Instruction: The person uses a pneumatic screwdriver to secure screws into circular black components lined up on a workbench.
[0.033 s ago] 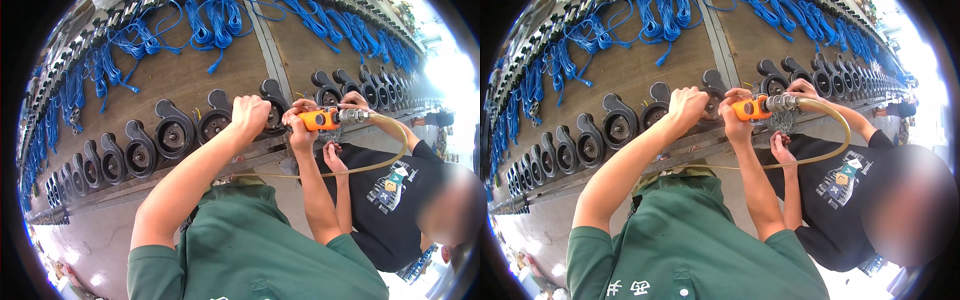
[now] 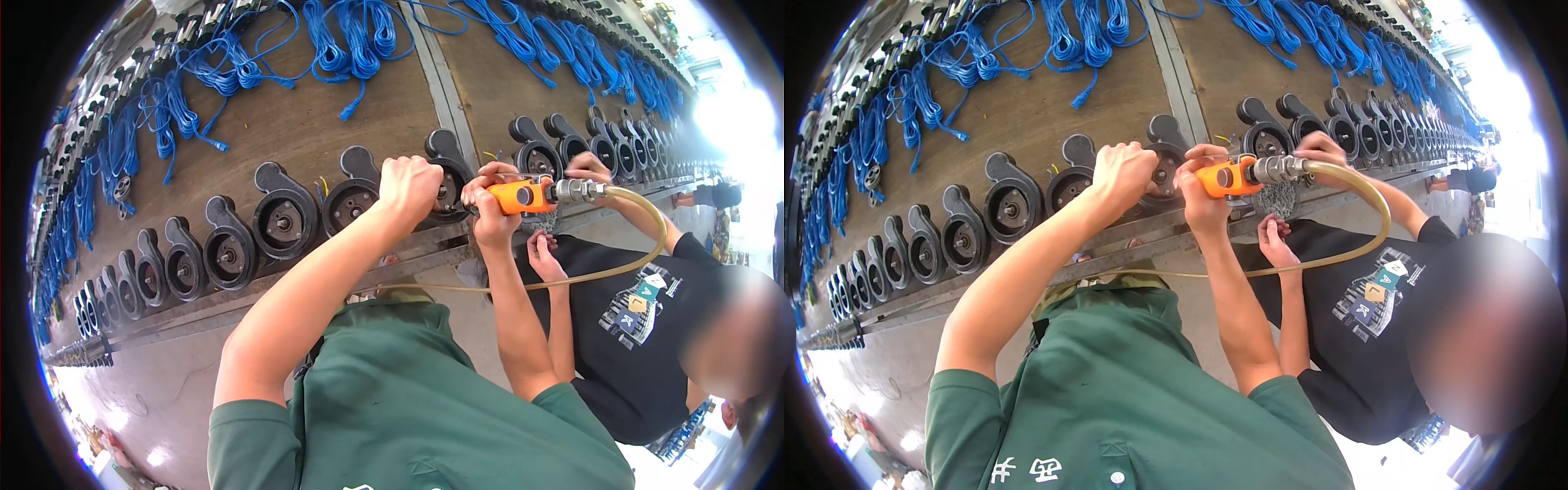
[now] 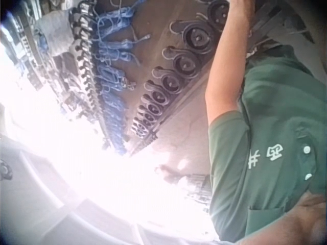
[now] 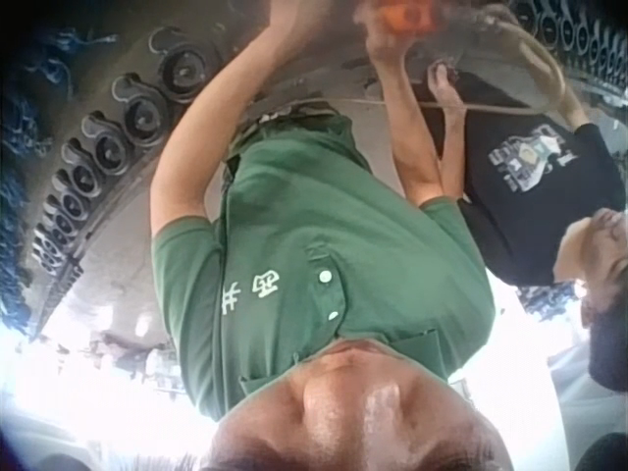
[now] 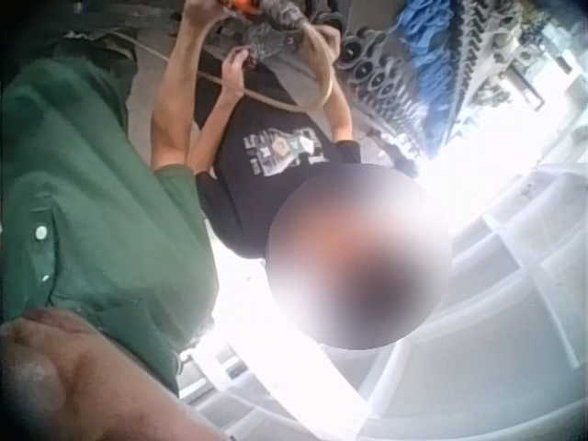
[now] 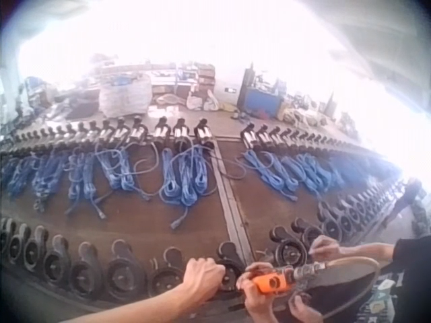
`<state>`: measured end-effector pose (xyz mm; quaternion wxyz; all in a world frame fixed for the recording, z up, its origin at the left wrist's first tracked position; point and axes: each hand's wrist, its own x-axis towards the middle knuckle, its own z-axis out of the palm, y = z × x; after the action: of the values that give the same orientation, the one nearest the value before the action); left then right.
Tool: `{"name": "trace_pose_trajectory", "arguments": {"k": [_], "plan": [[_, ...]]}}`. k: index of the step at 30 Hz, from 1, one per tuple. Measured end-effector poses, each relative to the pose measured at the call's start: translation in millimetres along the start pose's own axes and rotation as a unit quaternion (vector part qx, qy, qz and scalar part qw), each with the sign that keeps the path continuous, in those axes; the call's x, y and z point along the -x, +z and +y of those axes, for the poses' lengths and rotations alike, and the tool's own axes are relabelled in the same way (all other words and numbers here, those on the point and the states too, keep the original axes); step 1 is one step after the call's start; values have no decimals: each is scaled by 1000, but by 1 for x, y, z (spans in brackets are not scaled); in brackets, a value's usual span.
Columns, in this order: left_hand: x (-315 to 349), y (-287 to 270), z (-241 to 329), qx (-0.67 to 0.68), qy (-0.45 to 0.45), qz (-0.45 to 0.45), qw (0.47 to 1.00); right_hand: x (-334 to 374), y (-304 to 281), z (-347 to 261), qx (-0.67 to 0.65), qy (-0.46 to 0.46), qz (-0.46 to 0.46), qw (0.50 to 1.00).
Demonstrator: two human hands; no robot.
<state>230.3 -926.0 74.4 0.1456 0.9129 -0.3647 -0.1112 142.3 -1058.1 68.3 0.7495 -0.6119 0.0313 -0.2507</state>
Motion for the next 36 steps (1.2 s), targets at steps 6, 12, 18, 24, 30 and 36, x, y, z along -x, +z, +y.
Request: {"name": "trace_pose_trajectory", "arguments": {"k": [6,12,18,24,30,36], "plan": [[10,-5,-7,73,-1,28,997,0,-3,-1,14,1,-20,1000],[92,3,53,525,-246,41,814,-4,-12,5,-2,6,-9,1000],[50,71,64,579,-395,141,699,-10,-4,-2,49,-29,3,998],[30,90,76,460,-407,278,739,-22,26,7,-119,-9,18,993],[29,91,76,448,-399,302,741,-26,34,22,-103,-11,-1,995],[31,89,75,447,-409,279,745,-26,33,26,-89,6,-43,995]]}}
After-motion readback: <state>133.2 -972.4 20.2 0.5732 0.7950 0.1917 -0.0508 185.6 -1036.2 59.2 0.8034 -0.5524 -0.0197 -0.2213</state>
